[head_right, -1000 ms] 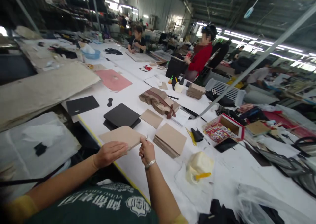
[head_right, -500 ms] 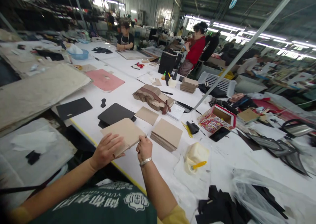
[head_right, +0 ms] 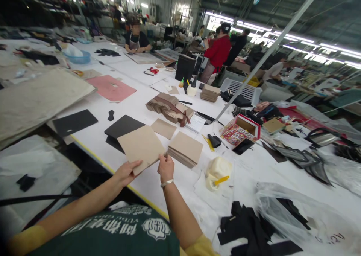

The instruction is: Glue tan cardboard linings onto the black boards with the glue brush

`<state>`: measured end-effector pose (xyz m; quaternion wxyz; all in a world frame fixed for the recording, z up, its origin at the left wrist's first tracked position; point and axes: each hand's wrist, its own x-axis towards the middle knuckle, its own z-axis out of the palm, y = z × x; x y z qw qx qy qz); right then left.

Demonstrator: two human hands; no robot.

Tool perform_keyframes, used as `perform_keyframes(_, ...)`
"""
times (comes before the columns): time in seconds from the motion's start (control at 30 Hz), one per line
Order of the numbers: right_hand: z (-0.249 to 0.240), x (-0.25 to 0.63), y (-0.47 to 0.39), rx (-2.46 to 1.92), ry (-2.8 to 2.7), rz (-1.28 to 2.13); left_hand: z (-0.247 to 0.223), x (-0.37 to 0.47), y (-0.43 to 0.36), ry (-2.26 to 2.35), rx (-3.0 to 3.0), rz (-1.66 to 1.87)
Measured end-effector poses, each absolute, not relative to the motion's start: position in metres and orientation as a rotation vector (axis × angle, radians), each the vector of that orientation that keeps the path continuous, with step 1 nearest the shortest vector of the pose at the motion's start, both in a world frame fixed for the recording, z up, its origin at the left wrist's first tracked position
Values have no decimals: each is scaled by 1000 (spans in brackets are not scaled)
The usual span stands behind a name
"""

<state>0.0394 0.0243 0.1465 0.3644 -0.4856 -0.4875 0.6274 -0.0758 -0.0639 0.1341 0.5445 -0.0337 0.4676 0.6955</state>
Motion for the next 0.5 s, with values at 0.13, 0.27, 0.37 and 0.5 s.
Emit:
perform_keyframes(0.13, 139, 81, 15, -1312, -1904, 1198, 112, -68, -60, 1194, -22, 1707)
perform_keyframes(0.27, 133, 105, -4, -1277, -2433, 949, 99, -57, -56, 1280, 37, 1653)
perform_keyframes(0.37, 126, 110, -12, -1326, -2658, 786, 92, -46, -52, 1314, 36, 1596)
perform_keyframes(0.5, 114, 117, -14, -1445, -2779, 635, 81, -33, -49, 1346, 25, 1541)
